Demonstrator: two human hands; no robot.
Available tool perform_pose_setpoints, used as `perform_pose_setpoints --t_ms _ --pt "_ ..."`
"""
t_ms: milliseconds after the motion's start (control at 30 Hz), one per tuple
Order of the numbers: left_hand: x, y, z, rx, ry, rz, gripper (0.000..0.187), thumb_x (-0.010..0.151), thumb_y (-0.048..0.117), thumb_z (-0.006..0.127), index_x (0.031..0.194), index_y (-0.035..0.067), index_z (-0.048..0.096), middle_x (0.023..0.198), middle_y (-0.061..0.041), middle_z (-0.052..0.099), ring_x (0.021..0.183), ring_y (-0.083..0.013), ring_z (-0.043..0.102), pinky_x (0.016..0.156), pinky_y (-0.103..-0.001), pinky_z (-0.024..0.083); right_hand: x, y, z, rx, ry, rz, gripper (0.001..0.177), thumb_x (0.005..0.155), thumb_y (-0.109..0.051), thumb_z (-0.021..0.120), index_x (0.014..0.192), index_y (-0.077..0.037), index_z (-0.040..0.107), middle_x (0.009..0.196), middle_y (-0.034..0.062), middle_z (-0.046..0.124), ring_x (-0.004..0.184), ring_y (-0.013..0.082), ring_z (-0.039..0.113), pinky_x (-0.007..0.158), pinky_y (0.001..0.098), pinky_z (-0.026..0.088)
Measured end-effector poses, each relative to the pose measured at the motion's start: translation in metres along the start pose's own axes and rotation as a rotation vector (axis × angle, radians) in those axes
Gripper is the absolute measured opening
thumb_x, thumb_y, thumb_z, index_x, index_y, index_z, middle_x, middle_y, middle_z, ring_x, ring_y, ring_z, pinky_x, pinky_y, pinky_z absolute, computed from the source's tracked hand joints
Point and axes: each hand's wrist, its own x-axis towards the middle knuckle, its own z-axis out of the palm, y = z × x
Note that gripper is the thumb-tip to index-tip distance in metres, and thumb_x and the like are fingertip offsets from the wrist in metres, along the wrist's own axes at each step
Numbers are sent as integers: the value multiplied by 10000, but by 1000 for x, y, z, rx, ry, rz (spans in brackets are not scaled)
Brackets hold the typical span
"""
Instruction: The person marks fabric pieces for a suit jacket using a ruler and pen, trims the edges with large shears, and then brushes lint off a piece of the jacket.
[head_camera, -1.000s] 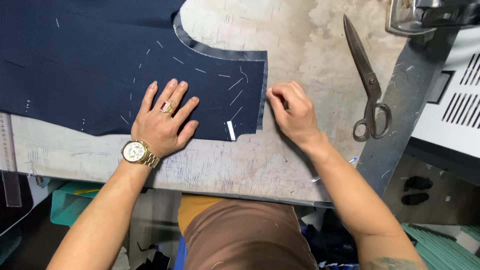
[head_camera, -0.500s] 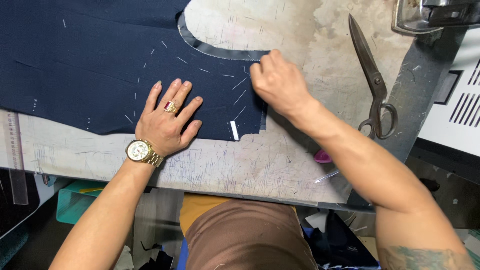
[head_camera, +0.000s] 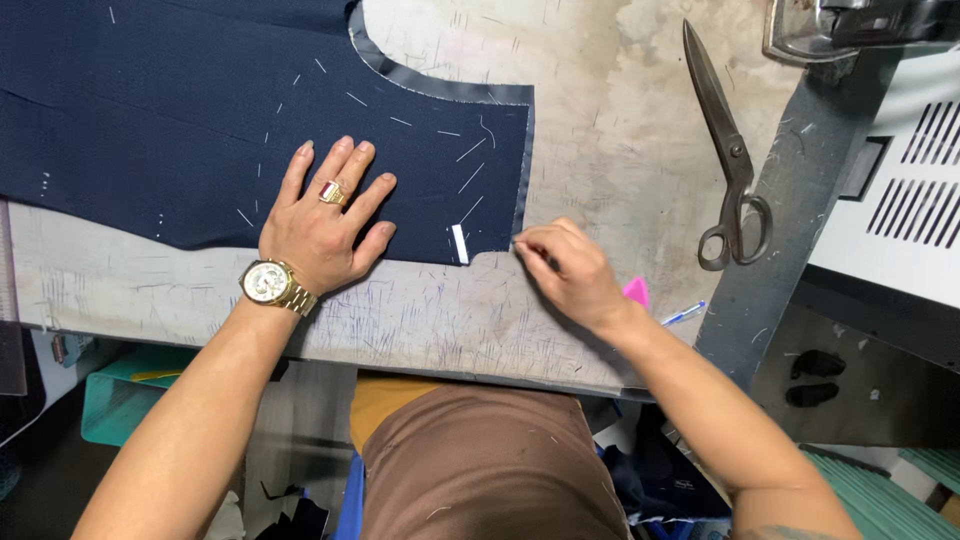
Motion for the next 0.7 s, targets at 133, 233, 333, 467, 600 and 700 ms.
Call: perform_pose_setpoints --t_ms 133,233,333,467,600,700 --pt "-1 0 0 7 -2 6 444 1012 414 595 1370 168 687 1500 -162 611 1411 -341 540 1191 -562 297 -1 9 15 -114 34 -93 165 930 16 743 1092 -14 739 1042 112 776 832 284 725 711 347 601" --pt "-3 2 -1 17 -8 4 444 1021 419 586 1375 170 687 1504 -157 612 1414 -338 540 1194 -559 300 -10 22 21 -303 -58 -199 162 941 -10 707 1098 -44 724 1016 98 721 852 275 681 728 348 592" --pt "0 1 0 13 -7 4 454 1019 420 590 1390 176 678 1514 -151 604 1423 -333 531 1199 -549 284 -9 12 -9 -113 5 -40 132 932 67 641 1024 -14 690 949 131 675 857 318 649 759 386 556" --pt "-3 1 -1 17 -27 -17 443 1024 423 585 1384 181 678 1514 -145 603 1425 -328 526 1201 -551 283 -46 -53 -76 -16 -581 512 178 972 -10 598 1134 16 667 1018 200 692 953 337 677 868 434 556" --pt "0 1 -2 1 -23 -14 448 1020 420 581 1384 177 675 1521 -152 592 1425 -336 522 1197 -559 288 -195 -40 -116 -403 -1426 463 328 883 18 592 1202 8 669 1011 242 750 973 363 752 821 487 613" --pt "1 3 -3 -4 -33 -23 448 1008 415 584 1381 180 667 1518 -149 588 1419 -340 524 1192 -564 295 -144 -47 -120 -352 -1486 786 642 933 -635 673 1203 -53 638 1047 255 743 1038 447 726 903 591 570"
